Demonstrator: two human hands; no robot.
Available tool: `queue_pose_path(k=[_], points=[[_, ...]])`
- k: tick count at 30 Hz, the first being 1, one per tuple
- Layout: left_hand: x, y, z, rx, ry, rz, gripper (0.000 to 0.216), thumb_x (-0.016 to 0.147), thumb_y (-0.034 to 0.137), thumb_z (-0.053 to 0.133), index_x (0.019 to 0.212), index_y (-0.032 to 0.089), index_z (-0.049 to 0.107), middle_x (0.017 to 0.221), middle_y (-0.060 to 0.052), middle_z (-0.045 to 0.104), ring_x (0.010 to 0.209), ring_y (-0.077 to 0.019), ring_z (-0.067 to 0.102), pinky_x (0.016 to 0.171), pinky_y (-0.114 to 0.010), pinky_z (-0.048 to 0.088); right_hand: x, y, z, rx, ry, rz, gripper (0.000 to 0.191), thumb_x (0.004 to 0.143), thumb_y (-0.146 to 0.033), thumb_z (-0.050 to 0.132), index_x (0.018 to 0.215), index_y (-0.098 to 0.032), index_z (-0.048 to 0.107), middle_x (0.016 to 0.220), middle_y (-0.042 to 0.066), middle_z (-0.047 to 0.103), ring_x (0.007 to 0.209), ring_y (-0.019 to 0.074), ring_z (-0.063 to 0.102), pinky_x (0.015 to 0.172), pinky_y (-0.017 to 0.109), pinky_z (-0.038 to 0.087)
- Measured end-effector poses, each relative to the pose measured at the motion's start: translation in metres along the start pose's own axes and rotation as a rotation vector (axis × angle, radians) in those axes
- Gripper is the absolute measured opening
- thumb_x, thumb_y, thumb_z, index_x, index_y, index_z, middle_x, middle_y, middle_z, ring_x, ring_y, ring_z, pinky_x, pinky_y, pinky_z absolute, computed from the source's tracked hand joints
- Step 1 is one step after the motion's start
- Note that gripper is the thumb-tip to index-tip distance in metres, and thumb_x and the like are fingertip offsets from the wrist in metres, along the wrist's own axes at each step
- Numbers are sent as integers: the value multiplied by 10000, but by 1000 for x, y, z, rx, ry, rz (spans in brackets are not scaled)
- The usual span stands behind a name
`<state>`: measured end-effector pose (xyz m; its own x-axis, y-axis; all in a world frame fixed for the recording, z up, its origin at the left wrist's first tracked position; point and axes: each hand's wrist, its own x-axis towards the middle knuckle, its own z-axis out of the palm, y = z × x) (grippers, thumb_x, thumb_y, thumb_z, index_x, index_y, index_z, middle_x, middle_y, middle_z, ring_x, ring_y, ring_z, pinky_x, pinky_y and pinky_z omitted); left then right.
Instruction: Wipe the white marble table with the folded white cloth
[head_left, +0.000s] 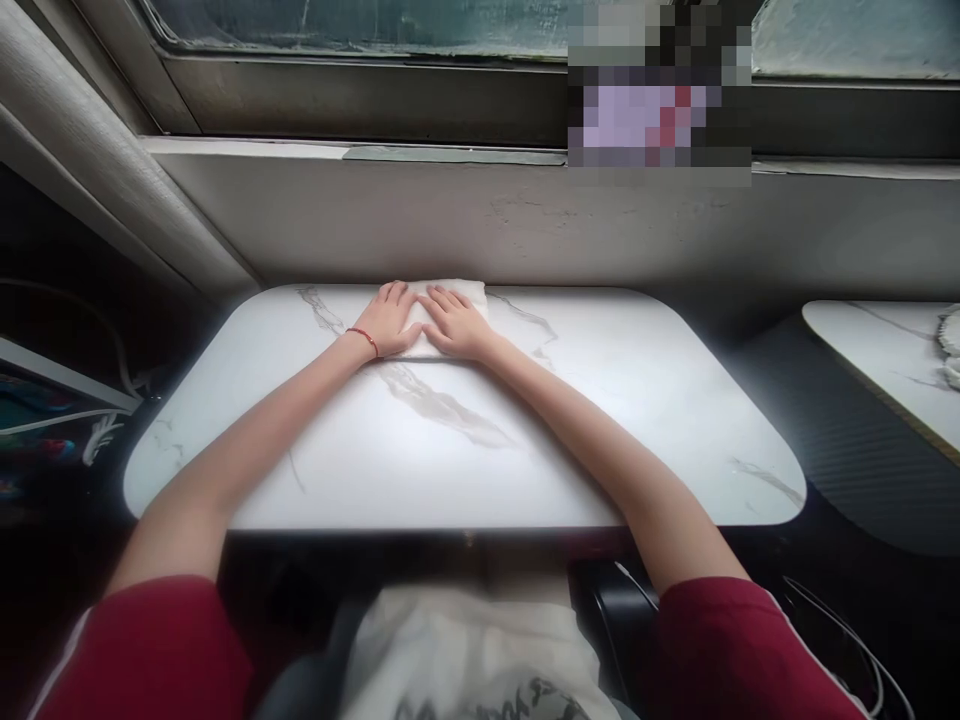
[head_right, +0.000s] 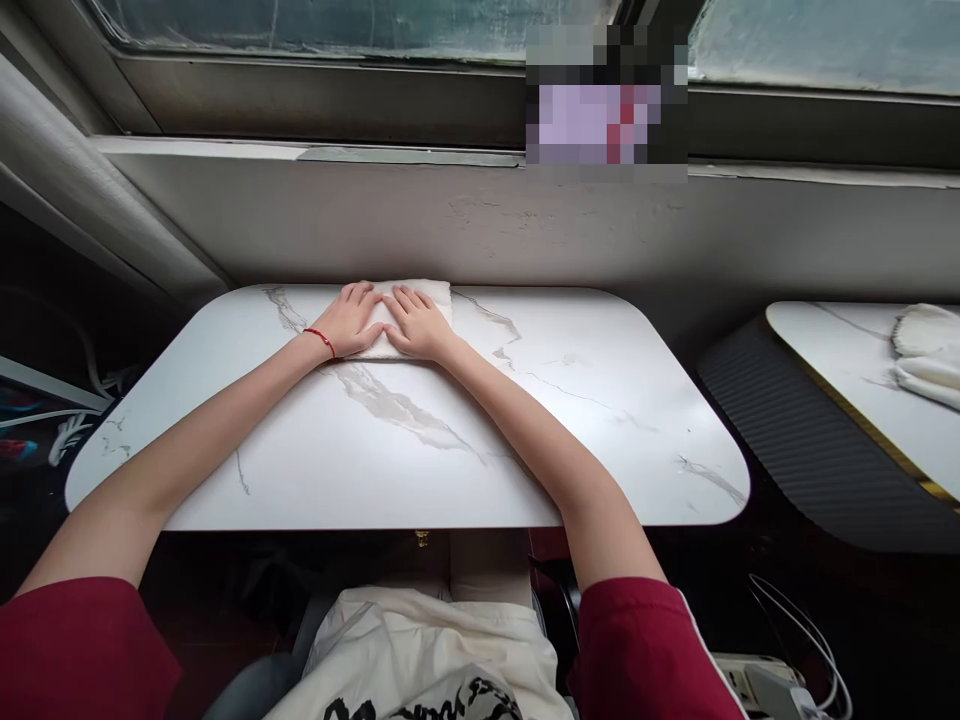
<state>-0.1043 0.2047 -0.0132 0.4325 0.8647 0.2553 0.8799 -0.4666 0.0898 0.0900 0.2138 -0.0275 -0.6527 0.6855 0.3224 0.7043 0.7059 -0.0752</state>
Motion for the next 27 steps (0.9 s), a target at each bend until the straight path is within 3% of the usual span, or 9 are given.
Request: queue_pose_path(k=[3,9,14,21,27], points=[[-11,12,-1,-13,-17,42,610,896,442,477,1354,42,525,1503,-254,432,1451,-399,342,1200,-540,304,-19,-5,-3,5,12,-8,615,1025,-380,386,1534,-35,407,1615,209,365,1511,334,330,1236,487,242],[-27,44,5,-109,-32,97,660,942,448,441,1473,59,392,1604,-232,329,1521,-374,251,1229,-548,247,-65,-11,-13,8,37,48,626,1032,-410,373,1536,-40,407,1612,206,371,1513,330,331,1237,497,250],[-44,92,3,-61,-34,131,698,949,433,432,1506,19,358,1579,-263,358,1490,-399,300,1206,-543,284,-111,-15,-30,28,29,50,631,1019,-398,379,1538,-39,402,1618,194,363,1519,330,324,1245,513,263],[-98,175,-6,-5,-56,160,699,972,370,389,1524,-56,331,1602,-312,310,1521,-426,252,1217,-543,269,-199,-48,-62,54,62,41,601,1036,-387,322,1551,-83,379,1617,166,380,1538,281,298,1261,507,280],[-124,203,-11,32,-72,220,707,963,368,383,1517,-70,349,1610,-308,300,1523,-428,252,1200,-526,299,-235,-73,-75,66,60,65,624,1017,-354,344,1578,-81,325,1625,178,360,1549,302,263,1253,536,288]])
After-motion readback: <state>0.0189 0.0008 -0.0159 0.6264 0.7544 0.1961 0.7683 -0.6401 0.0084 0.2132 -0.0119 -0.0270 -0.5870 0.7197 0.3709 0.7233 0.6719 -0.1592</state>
